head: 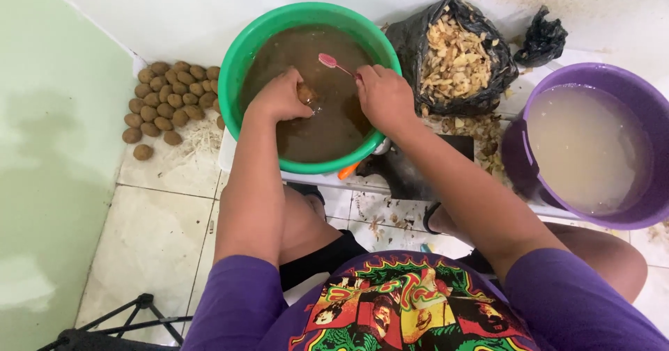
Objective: Slicing, washing, and peeling small potatoes using a knife and a small peeler while sitting on the floor.
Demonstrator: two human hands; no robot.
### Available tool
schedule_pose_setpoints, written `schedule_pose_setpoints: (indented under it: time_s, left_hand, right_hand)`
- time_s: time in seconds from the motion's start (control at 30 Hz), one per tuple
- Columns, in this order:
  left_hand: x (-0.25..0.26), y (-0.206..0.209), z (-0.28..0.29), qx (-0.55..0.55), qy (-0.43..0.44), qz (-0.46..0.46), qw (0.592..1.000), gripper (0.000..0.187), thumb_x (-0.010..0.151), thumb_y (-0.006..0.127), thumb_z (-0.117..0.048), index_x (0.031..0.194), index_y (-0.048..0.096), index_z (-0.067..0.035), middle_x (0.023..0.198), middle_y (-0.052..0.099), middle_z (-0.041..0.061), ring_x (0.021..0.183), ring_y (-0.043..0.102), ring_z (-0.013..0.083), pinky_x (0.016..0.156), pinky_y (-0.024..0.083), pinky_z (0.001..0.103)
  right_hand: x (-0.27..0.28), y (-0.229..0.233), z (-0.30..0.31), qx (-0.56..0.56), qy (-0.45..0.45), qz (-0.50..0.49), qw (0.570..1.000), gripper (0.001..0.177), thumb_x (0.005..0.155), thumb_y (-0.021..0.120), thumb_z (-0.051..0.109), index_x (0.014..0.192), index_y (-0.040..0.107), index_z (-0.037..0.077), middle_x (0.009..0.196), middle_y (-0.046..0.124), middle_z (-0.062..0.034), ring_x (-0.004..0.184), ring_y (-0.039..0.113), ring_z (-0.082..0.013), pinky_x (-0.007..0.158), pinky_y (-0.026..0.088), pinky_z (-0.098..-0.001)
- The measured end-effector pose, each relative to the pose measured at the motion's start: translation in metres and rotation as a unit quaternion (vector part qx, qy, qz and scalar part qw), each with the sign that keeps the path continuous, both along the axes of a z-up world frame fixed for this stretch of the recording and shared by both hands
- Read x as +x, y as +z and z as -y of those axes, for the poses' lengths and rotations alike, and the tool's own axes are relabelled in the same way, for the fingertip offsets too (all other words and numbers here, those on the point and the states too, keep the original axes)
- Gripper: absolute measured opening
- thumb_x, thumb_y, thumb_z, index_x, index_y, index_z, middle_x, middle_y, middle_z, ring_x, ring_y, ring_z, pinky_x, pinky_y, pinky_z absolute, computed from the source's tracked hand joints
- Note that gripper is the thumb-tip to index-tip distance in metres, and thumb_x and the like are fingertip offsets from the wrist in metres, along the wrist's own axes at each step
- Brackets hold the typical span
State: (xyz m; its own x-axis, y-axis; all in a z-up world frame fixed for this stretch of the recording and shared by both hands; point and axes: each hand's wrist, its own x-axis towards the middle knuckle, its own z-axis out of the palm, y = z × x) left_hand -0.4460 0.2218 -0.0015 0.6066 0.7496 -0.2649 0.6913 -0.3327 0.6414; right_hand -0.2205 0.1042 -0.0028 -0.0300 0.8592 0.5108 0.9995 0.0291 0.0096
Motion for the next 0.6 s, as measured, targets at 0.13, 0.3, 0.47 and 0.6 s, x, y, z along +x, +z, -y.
schedule_pose_setpoints:
  time_s: [0.13, 0.3, 0.47, 0.6]
  left_hand:
    - [0.004, -0.006, -0.006, -0.022, -0.008, 0.023, 0.999, 0.079, 0.066, 0.083, -0.028, 0.132, 0.053, 0.003, 0.134, 0.059, 0.028, 0.129, 0.057, 0.0436, 0.104, 0.051, 0.052]
    - [0.021, -0.053, -0.067, 0.171, -0.055, -0.052, 0.982, 0.075, 0.060, 0.088, -0.027, 0.118, 0.057, 0.009, 0.156, 0.036, 0.027, 0.151, 0.021, 0.0503, 0.117, 0.035, 0.054]
    - [0.039, -0.015, -0.052, 0.029, -0.068, -0.066, 0.995, 0.095, 0.069, 0.080, -0.038, 0.147, 0.044, 0.001, 0.145, 0.053, 0.025, 0.139, 0.049, 0.0422, 0.113, 0.046, 0.051]
    - [0.055, 0.019, -0.017, -0.012, -0.109, -0.103, 0.989, 0.092, 0.069, 0.072, -0.035, 0.151, 0.046, -0.002, 0.146, 0.057, 0.023, 0.139, 0.051, 0.0396, 0.115, 0.045, 0.049]
  right_hand:
    - [-0.003, 0.005, 0.004, -0.001, 0.004, -0.025, 1.000, 0.009, 0.101, 0.064, 0.022, 0.106, 0.069, 0.016, 0.079, 0.061, 0.0002, 0.074, 0.070, -0.0240, 0.067, 0.057, -0.0368]
    - [-0.009, 0.015, 0.009, 0.053, 0.028, -0.069, 0.996, 0.011, 0.098, 0.066, 0.018, 0.102, 0.068, 0.008, 0.087, 0.068, -0.0098, 0.073, 0.066, -0.0326, 0.064, 0.052, -0.0429]
    - [0.003, -0.001, 0.000, 0.030, 0.011, -0.017, 0.999, 0.011, 0.101, 0.061, 0.028, 0.101, 0.064, 0.018, 0.078, 0.058, -0.0007, 0.072, 0.069, -0.0250, 0.067, 0.057, -0.0376]
    - [0.003, 0.001, 0.002, 0.036, 0.011, -0.002, 0.999, 0.010, 0.101, 0.059, 0.027, 0.100, 0.063, 0.018, 0.079, 0.058, -0.0014, 0.071, 0.069, -0.0251, 0.066, 0.057, -0.0379]
